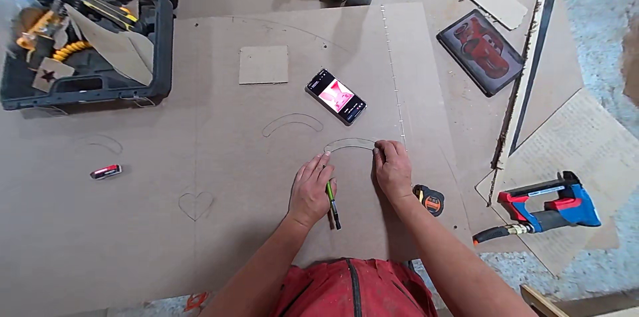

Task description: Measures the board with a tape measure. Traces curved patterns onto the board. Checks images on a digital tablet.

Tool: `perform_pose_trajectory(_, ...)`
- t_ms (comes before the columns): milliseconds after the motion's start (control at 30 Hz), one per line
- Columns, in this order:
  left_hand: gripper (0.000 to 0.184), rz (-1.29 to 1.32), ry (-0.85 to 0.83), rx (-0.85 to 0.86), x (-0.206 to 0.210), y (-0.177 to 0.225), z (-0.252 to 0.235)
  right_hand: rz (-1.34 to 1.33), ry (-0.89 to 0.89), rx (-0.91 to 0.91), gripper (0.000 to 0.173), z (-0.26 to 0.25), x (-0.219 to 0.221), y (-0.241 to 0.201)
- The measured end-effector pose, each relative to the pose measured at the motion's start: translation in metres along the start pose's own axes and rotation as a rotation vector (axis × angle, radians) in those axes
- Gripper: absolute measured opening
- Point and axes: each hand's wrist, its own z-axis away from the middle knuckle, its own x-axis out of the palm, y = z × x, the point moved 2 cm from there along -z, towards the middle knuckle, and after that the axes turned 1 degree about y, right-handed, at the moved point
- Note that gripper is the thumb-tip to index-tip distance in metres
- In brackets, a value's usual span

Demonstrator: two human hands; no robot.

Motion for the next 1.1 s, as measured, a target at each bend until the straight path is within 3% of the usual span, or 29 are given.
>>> perform_pose_trajectory(100,0.04,0.001,0.018,0.008,0.001,0.0,0.0,0.011,0.018,-0.033,0.022,0.002,0.0,0.0)
perform_pose_trajectory(267,0.04,0.015,0.029,0.014,0.001,0.0,0.001,0.108,0.011,-0.345,0.041,0.032,0.009,-0.024)
perform_pose_trajectory(333,0.04,0.029,0.02,-0.005,0.001,0.0,0.001,0.103,-0.05,-0.393,0.046,0.048,0.022,-0.042)
perform_pose_trajectory(467,0.039,0.068,0.018,-0.013,0.001,-0.001,0.003,0.169,-0.177,-0.327,0.058,0.052,0.033,-0.059)
perform_pose_trajectory(633,0.038,0.072,0.039,-0.011,0.002,-0.002,0.002,0.217,-0.264,-0.312,0.059,0.047,0.036,-0.058)
perform_pose_trajectory(1100,0.039,0.036,0.031,-0.01,0.002,-0.003,0.002,0.203,-0.205,-0.364,0.056,0.038,0.037,-0.055)
